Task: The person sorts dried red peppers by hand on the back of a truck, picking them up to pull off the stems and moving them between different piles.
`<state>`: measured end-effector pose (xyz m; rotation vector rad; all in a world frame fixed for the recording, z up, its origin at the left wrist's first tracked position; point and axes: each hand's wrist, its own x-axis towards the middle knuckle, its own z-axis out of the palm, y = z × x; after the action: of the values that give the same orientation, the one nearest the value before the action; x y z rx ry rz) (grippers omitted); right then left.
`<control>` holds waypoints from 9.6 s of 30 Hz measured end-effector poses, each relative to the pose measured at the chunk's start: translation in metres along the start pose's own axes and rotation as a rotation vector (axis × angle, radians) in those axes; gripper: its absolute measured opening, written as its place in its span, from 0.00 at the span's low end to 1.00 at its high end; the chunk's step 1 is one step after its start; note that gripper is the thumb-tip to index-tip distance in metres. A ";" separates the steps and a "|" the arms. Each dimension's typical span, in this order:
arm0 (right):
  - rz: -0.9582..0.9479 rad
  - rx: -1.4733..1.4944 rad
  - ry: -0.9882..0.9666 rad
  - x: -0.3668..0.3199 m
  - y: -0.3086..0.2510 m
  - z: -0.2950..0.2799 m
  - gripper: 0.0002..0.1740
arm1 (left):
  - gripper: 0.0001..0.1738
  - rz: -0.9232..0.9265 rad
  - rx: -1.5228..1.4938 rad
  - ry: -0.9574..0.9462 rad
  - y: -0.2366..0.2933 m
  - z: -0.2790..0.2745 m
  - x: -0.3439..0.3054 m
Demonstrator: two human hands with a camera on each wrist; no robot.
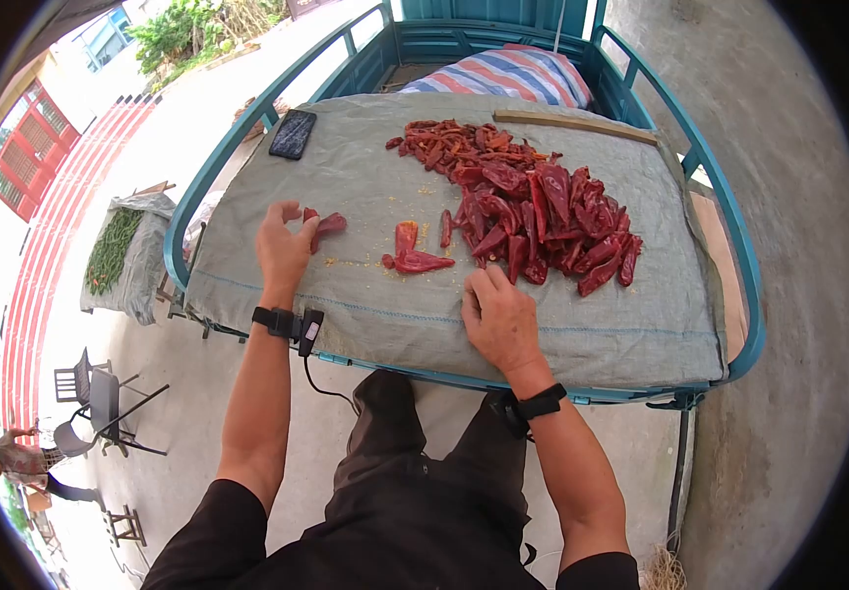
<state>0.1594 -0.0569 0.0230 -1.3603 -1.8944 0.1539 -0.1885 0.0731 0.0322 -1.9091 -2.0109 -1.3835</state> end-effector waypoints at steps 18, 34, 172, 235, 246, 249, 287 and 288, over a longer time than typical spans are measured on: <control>-0.002 -0.031 -0.007 -0.001 0.002 0.001 0.08 | 0.22 0.135 0.445 -0.073 0.044 -0.010 -0.012; -0.007 -0.023 -0.008 -0.001 0.004 0.001 0.08 | 0.21 0.390 -0.068 -0.415 0.102 0.020 -0.056; -0.013 -0.067 0.001 0.000 0.000 0.000 0.09 | 0.38 0.753 -0.297 -0.671 0.168 0.106 -0.023; -0.013 -0.041 0.017 -0.001 0.002 0.001 0.08 | 0.30 0.437 0.049 -0.660 0.128 0.058 -0.011; -0.016 -0.033 0.024 -0.001 0.001 0.000 0.09 | 0.15 0.330 -0.251 -0.527 0.110 0.057 -0.004; -0.010 -0.022 0.025 -0.003 0.002 0.001 0.09 | 0.14 0.259 -0.291 -0.442 0.108 0.050 0.008; -0.002 -0.042 0.012 -0.002 0.001 0.000 0.08 | 0.25 0.141 -0.106 -0.466 0.107 0.039 -0.037; -0.005 -0.043 0.013 -0.002 0.001 0.000 0.08 | 0.22 0.151 -0.131 -0.423 0.107 0.040 -0.036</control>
<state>0.1606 -0.0578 0.0215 -1.3824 -1.9000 0.1018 -0.0714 0.0526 0.0468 -2.5329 -1.9120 -1.1790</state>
